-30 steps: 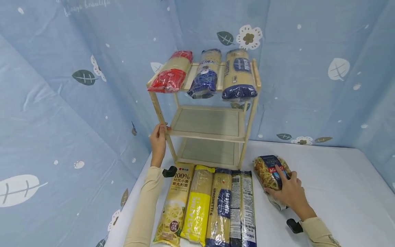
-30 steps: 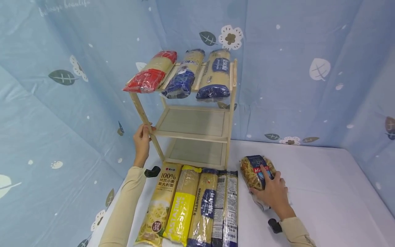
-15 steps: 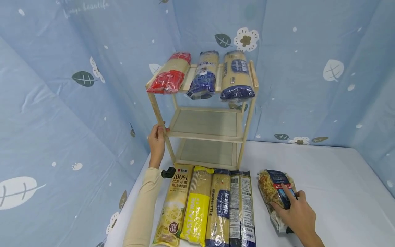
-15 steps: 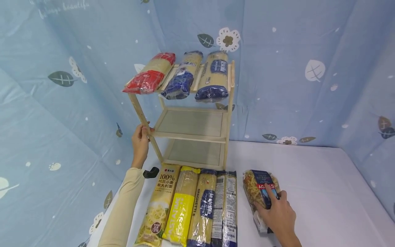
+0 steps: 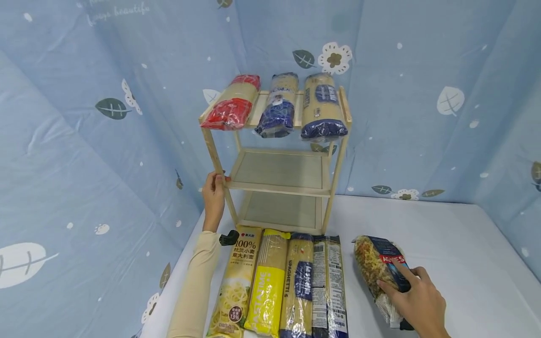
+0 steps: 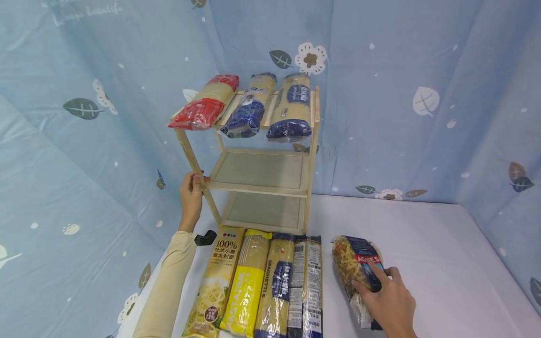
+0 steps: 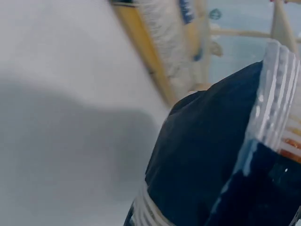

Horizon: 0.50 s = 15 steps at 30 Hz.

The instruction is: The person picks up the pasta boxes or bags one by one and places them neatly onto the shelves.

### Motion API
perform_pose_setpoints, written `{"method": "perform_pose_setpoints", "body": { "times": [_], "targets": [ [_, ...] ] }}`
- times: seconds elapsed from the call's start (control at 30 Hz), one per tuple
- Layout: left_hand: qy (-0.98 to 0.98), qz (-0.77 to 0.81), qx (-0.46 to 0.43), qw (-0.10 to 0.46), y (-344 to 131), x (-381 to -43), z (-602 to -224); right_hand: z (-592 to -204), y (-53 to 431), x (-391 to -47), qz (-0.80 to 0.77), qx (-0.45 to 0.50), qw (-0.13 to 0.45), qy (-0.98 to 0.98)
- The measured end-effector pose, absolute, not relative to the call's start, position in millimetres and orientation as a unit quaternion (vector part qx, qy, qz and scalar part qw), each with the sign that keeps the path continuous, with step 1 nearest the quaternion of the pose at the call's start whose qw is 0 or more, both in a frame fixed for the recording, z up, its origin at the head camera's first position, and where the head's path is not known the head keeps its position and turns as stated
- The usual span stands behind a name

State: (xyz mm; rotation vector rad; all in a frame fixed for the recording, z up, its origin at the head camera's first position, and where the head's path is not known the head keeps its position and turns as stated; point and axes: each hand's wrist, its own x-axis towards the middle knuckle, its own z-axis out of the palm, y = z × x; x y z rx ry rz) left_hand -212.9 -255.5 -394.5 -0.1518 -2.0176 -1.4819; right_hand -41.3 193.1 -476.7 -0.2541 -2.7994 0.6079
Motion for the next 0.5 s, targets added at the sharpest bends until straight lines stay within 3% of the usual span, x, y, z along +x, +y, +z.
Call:
{"method": "perform_pose_setpoints", "body": {
  "times": [0.23, 0.5],
  "targets": [
    [-0.757, -0.567, -0.050, 0.321, -270, -235, -421, -443, 182, -41, 0.210, -0.037, 0.188, -0.959],
    [-0.762, -0.559, -0.056, 0.322, -264, -227, -412, -398, 151, -42, 0.240, 0.053, 0.229, -0.942]
  ]
}}
